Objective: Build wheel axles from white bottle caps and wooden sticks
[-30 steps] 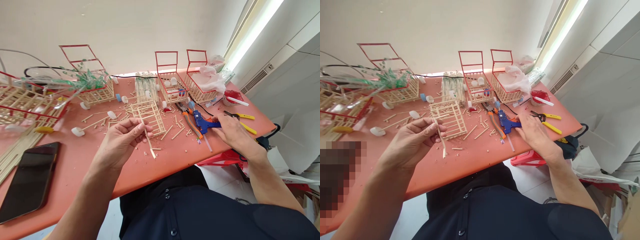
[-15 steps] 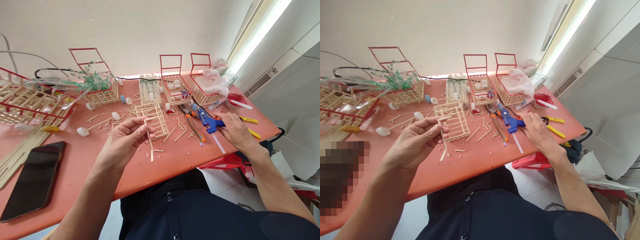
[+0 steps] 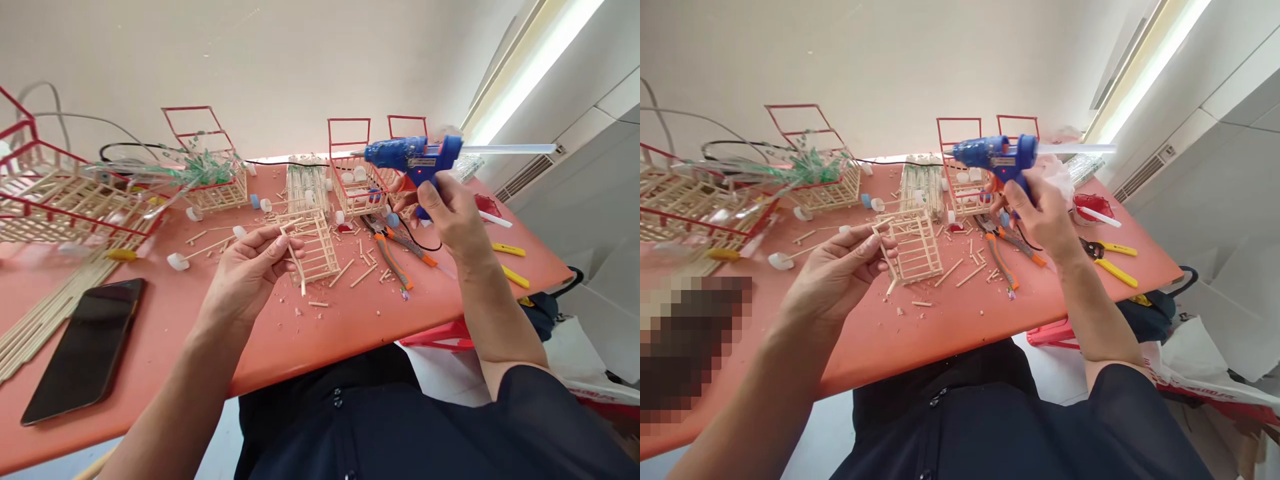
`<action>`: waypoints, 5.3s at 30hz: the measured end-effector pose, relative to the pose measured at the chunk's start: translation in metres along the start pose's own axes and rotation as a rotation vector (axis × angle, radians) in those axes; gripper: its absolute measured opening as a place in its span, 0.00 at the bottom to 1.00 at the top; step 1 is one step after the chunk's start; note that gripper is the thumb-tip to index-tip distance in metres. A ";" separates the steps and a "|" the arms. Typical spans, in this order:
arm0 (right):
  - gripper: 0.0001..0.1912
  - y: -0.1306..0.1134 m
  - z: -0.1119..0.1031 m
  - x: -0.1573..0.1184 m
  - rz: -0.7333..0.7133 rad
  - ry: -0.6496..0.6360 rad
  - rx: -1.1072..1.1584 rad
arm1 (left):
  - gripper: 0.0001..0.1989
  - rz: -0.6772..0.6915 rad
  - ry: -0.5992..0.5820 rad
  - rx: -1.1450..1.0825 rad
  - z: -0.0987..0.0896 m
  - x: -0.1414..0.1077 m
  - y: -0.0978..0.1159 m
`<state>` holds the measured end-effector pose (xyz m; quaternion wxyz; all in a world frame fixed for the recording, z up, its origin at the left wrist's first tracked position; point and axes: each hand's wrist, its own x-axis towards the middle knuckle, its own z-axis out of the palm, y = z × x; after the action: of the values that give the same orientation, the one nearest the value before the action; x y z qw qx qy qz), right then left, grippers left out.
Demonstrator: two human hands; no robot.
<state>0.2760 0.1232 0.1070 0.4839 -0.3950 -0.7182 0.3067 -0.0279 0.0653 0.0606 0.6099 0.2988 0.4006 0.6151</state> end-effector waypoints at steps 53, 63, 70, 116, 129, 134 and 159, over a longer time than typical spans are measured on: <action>0.28 0.011 0.048 -0.024 0.086 -0.241 0.071 | 0.15 -0.003 0.039 -0.031 0.000 -0.006 0.002; 0.28 0.009 0.048 -0.023 0.079 -0.247 0.075 | 0.16 0.001 0.028 -0.027 -0.001 -0.007 0.002; 0.27 0.010 0.048 -0.024 0.071 -0.248 0.056 | 0.16 -0.012 0.024 -0.013 -0.001 -0.007 0.002; 0.26 0.010 0.042 -0.024 0.035 -0.247 -0.020 | 0.20 -0.022 0.035 -0.019 -0.002 -0.007 0.004; 0.25 0.016 0.044 -0.024 0.024 -0.259 0.031 | 0.18 -0.010 0.066 0.063 0.001 -0.011 0.004; 0.27 0.015 0.045 -0.025 0.005 -0.195 -0.101 | 0.20 -0.020 0.004 0.064 0.001 -0.011 0.004; 0.19 0.040 -0.066 -0.081 -0.168 -0.285 -1.085 | 0.11 -0.014 -0.063 -0.046 -0.005 -0.010 0.021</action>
<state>0.3667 0.0769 0.0606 0.1326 -0.4831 -0.8601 -0.0958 -0.0419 0.0557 0.0773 0.6333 0.3009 0.3691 0.6100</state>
